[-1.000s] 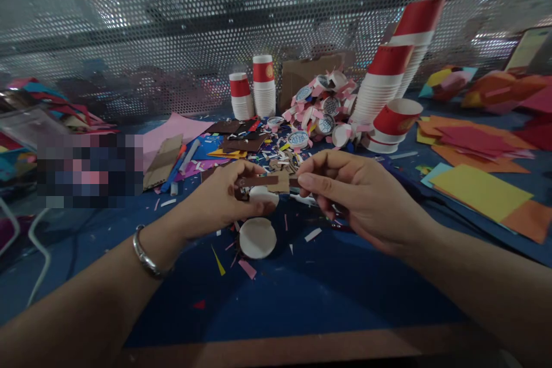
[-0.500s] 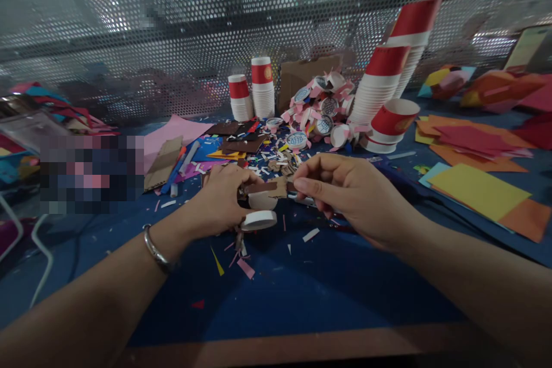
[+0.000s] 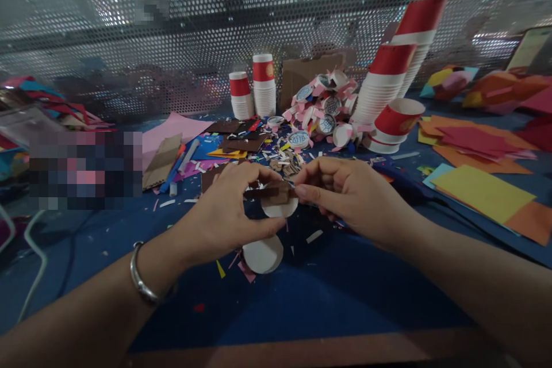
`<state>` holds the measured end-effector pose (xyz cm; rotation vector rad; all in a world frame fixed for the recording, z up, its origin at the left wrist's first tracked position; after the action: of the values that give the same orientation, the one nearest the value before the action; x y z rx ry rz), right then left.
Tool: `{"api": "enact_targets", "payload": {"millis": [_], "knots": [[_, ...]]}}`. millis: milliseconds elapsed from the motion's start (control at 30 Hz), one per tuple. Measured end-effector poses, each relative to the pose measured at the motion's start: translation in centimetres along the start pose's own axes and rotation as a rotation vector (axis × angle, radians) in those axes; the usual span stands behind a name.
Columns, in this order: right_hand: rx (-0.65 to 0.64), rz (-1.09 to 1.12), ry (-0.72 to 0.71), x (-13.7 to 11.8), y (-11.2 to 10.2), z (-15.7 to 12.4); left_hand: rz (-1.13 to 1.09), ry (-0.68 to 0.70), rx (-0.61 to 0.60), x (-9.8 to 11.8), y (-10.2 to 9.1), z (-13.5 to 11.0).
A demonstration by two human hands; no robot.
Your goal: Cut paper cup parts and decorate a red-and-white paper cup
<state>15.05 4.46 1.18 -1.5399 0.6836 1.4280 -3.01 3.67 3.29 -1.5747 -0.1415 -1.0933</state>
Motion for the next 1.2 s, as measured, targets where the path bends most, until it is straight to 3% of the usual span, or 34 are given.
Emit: {"api": "enact_targets", "payload": {"millis": [167,367,800,933,1067,1200], "knots": [[-0.008,-0.014,0.027,0.0,0.2,-0.2,-0.167,0.044,-0.018,0.4,0.5,-0.3],[-0.024,0.027,0.065,0.1,0.4,-0.2,-0.417,-0.024,-0.079,-0.4,1.0,-0.3],[-0.031,0.032,0.027,-0.2,0.2,0.0,-0.742,-0.129,0.036,-0.7,0.8,0.0],[-0.022,0.006,-0.003,-0.3,0.2,-0.1,-0.767,-0.146,0.156,-1.0,0.2,0.0],[0.017,0.006,-0.027,-0.4,-0.3,-0.3,-0.837,-0.190,0.393,-1.9,-2.0,0.3],[0.105,-0.007,-0.080,-0.9,-1.3,-0.4,-0.878,-0.059,0.659,-2.6,-4.2,0.4]]}}
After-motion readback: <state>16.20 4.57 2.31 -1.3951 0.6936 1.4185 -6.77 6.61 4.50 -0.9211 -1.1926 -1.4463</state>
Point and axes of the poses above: each hand's wrist, its own z-axis towards the middle knuckle, its own y-axis out of the palm, x = y × z, the point moved 6 cm from there along z, towards the middle knuckle, and after that the axes turned 9 degrees about -x, right-handed, at the moved point
